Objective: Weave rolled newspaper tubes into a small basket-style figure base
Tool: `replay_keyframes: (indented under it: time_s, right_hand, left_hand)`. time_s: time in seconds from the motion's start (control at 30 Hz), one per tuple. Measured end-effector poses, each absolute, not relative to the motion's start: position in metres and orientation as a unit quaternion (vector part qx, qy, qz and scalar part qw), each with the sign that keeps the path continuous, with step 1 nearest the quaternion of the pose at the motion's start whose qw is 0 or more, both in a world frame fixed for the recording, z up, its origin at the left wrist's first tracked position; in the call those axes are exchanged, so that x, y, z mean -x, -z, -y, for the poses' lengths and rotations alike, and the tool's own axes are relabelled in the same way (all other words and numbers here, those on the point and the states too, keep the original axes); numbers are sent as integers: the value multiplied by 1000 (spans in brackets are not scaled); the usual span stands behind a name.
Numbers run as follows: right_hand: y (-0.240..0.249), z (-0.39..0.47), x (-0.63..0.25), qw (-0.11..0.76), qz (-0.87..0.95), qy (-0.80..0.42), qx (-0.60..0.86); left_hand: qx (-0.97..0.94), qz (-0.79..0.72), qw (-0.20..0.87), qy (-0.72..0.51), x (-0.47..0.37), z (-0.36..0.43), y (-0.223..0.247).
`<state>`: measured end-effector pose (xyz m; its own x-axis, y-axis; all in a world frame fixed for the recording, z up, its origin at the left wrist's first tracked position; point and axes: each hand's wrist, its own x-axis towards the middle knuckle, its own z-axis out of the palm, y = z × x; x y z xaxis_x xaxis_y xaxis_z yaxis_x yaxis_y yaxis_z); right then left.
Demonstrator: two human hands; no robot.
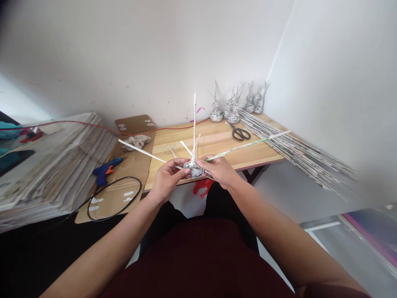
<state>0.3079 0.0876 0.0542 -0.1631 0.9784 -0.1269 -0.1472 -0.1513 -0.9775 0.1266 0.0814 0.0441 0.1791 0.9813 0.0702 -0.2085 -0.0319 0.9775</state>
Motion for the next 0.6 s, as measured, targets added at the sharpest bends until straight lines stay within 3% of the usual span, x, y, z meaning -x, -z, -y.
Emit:
replay_keyframes:
  time_s: [0.6]
  right_hand:
    - [-58, -87, -306, 412, 448, -679, 410]
  left_hand:
    - [-516, -389, 616, -450, -119, -84, -47]
